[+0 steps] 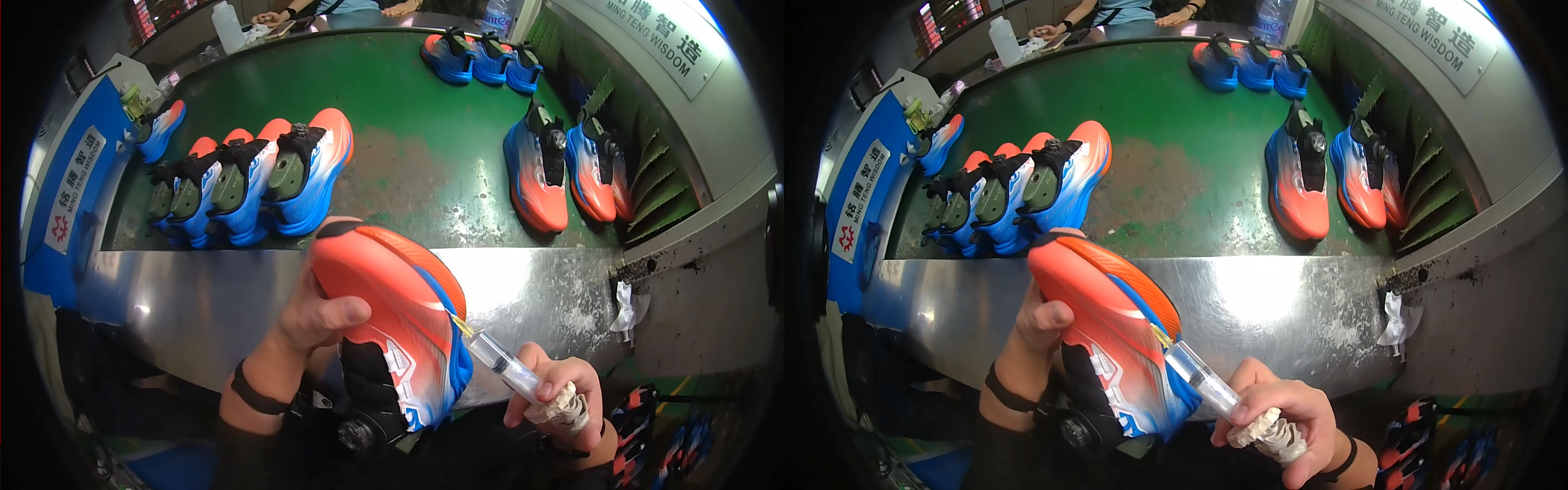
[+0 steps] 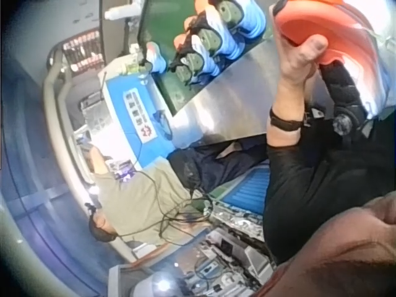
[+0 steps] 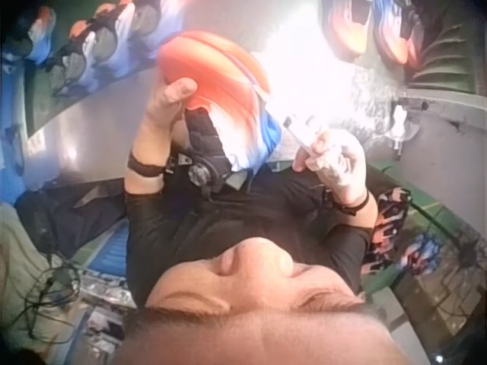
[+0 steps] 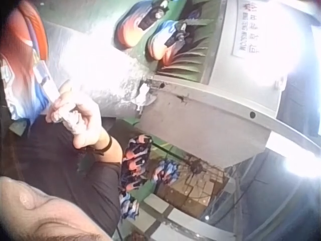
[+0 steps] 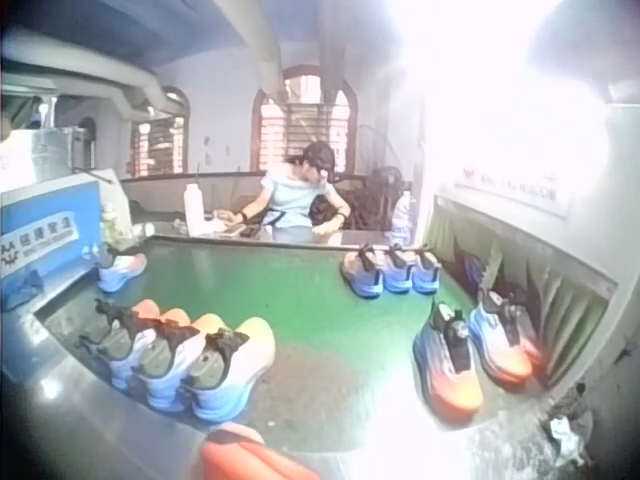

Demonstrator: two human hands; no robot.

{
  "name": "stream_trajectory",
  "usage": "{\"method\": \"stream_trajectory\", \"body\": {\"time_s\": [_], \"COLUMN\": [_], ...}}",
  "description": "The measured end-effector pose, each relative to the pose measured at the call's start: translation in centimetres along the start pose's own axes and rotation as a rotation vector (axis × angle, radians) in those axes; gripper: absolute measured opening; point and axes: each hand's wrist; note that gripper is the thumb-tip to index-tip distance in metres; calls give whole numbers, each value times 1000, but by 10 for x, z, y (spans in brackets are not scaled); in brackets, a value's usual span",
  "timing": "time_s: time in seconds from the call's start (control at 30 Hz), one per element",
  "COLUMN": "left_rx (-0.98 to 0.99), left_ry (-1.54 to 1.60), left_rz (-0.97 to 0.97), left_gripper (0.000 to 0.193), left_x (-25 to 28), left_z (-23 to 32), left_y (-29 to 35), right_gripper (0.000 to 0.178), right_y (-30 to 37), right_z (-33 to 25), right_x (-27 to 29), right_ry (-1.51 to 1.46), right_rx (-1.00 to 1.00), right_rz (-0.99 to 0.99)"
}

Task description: Applying adhesive or filler to the seams of shoe uppers using a syringe.

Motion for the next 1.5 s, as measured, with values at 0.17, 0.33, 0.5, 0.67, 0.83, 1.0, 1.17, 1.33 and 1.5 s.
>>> {"method": "stream_trajectory", "body": {"time_s": [0.17, 0.33, 0.5, 0.67, 0.83, 1.0, 1.17, 1.33, 1.5], "left_rx": [51, 70, 104, 108, 92, 87, 83, 182, 176], "left_ry": [-52, -107, 14, 24, 68, 109, 55, -60, -420], "left_rz": [49, 105, 160, 160, 179, 272, 345, 367, 374], "left_gripper": [71, 66, 62, 59, 55, 52, 50, 52, 57], "left_x": [7, 14, 22, 37, 42, 65, 76, 91, 105], "left_z": [-1, -1, -8, -11, -14, -3, 3, 14, 32], "left_y": [-3, -6, -9, -12, -16, -12, -1, 26, 64], "right_gripper": [61, 62, 61, 60, 60, 60, 62, 65, 65], "right_y": [11, 23, 34, 43, 55, 64, 76, 79, 69], "right_z": [8, 19, 32, 43, 58, 66, 75, 82, 83], "right_x": [5, 12, 14, 19, 28, 30, 34, 39, 28], "right_ry": [18, -20, -93, -94, -89, -90, -111, 12, 117], "right_rx": [-57, -132, -137, -96, -62, -44, -40, -16, 38], "right_rz": [11, -48, -52, -89, -100, -97, -54, -130, -103]}}
Point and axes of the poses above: each hand's wrist, its own y-axis away from the middle knuckle, its own x-axis out of the back of the hand, z = x × y, and after that the axes turned 8 degrees about y, right-handed
